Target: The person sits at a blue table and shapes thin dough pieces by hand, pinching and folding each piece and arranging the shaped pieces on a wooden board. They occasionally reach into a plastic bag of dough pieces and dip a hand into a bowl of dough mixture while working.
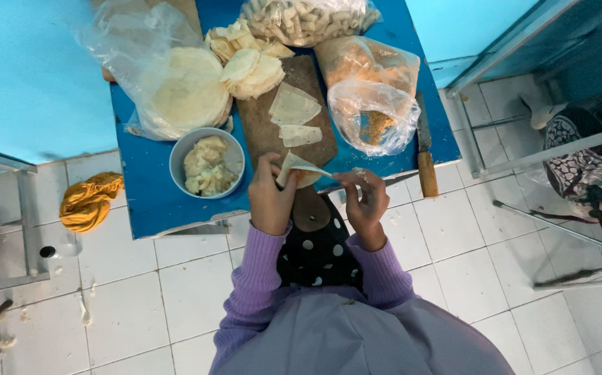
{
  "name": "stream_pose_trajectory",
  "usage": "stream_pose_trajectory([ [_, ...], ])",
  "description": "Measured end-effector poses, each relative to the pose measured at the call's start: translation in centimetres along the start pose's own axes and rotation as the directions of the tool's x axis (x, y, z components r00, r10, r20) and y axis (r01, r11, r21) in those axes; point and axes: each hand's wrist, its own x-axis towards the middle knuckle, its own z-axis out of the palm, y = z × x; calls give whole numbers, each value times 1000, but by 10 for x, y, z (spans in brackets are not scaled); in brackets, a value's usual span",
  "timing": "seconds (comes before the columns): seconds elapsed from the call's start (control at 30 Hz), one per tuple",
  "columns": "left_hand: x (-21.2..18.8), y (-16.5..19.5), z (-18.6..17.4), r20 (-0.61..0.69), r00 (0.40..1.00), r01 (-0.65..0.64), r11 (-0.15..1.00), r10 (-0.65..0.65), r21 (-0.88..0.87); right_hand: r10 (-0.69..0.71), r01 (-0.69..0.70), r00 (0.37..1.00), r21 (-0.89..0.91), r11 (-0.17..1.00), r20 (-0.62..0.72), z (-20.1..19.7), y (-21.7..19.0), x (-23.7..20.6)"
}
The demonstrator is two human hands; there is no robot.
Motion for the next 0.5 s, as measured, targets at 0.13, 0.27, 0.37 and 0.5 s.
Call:
stream_pose_trajectory([
  [0.13, -1, 0, 1, -4, 1000, 10, 999, -10, -31, 26, -26, 999, 30, 999, -25, 0, 2, 0],
  [0.27, -1, 0, -1, 1, 1000, 11, 1000, -11, -13, 20, -19, 1000, 14, 1000, -19, 1, 0, 0],
  [0.37, -2, 1, -2, 26, 999, 42, 999, -42, -18, 59, -59, 997, 15, 998, -39, 1, -2, 0],
  [0.5, -7, 3, -4, 20, 998, 57, 995, -55, -86, 158, -138, 979, 154, 979, -129, -6, 1, 6],
])
